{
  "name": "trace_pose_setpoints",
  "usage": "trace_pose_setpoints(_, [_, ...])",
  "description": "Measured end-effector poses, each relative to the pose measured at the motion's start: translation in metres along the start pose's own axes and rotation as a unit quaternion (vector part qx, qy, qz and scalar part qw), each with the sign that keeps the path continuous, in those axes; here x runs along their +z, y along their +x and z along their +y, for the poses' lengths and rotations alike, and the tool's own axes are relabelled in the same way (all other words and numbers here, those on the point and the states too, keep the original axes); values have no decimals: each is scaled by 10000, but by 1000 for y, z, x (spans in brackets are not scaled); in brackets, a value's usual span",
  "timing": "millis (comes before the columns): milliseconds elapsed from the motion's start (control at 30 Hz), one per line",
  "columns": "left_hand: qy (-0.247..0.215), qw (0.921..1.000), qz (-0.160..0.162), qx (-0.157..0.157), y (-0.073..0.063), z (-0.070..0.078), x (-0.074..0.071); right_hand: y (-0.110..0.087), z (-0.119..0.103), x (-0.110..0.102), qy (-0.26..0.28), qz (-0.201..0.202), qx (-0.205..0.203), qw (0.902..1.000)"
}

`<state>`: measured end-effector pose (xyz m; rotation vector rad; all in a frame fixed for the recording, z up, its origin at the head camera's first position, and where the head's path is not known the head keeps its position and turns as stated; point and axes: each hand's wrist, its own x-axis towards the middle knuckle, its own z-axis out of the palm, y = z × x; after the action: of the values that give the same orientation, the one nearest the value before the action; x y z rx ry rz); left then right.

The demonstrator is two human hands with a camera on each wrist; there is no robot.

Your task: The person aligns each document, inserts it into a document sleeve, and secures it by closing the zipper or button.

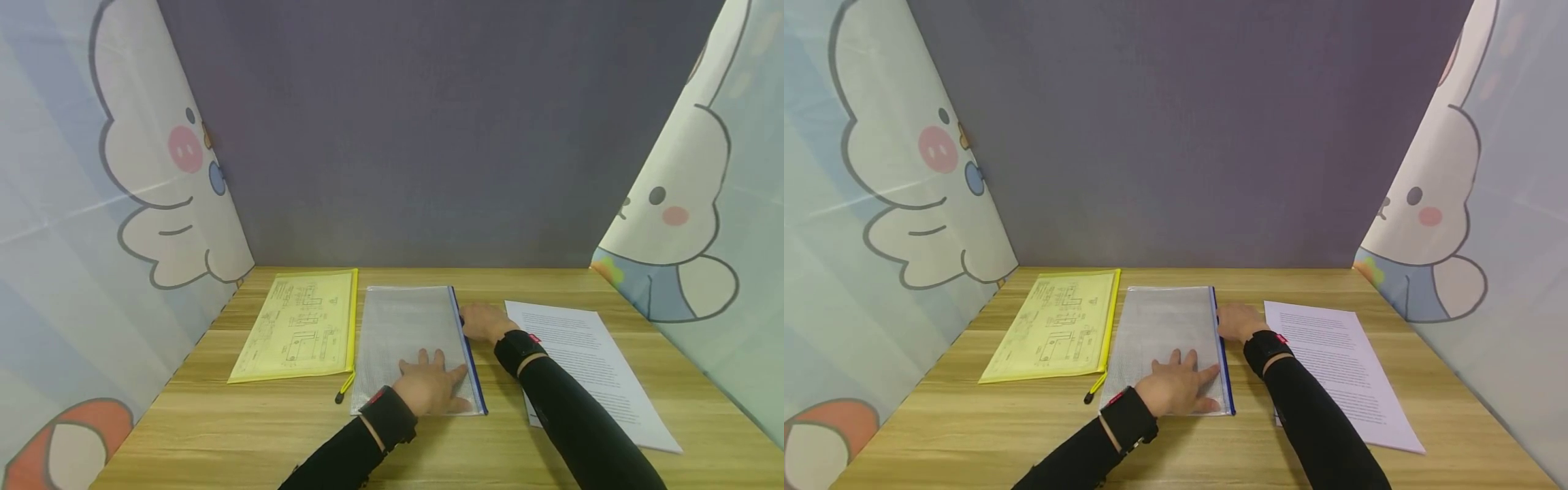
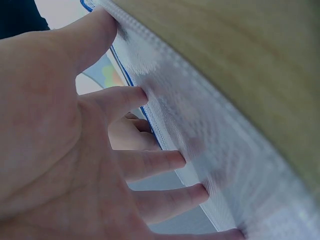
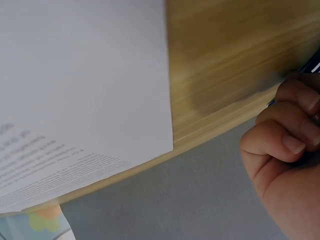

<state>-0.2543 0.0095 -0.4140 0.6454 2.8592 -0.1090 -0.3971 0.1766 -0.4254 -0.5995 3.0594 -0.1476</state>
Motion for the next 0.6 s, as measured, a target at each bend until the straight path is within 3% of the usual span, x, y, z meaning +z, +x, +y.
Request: trace_pose_setpoints(600, [80, 10000, 13, -7, 1, 0, 0, 7, 3, 1, -102, -17, 39, 9999])
